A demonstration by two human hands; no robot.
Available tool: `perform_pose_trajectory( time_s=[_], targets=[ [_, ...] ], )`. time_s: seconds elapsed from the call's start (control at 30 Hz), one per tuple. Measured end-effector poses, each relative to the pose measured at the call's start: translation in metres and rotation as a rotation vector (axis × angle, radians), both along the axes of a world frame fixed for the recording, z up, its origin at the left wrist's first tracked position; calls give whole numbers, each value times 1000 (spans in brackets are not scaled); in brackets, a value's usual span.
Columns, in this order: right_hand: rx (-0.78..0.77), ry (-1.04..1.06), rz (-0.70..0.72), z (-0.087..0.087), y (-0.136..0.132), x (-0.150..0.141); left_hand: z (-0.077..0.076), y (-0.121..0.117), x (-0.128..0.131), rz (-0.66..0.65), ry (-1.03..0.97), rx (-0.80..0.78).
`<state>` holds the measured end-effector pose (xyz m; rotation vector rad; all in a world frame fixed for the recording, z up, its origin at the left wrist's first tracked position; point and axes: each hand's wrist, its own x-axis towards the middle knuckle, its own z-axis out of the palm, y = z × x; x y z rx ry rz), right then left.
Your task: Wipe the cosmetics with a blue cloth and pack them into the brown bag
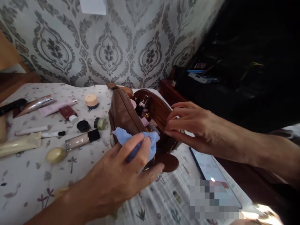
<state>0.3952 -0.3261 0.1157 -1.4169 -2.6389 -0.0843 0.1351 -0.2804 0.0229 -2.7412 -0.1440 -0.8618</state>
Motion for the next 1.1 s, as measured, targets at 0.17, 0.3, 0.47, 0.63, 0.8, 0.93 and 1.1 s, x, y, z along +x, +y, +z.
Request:
perform_pose_trajectory(
  time_s=[0.17,0.3,0.47,0.63,0.8,0.93,1.1],
  targets=[
    [26,25,56,-2,17,-3,-1,-1,5,18,-33,-25],
    [-30,-79,55,-5,41,-15,-3,-1,5,31,-52,-8],
    [-169,-221,47,-14,63,-25,-6,2,1,39,-12,93],
    [-227,-259,20,-20,67,-24,-7,4,3,25,-30,107],
    [-214,-306,23,-21,65,-26,-6,1,3,19,-34,40],
    [-213,-379,-20,-22,63,-30,-3,1,1,18,0,32],
    [-250,-439,-50,-19,61,-34,-2,0,-1,22,27,21]
  ],
)
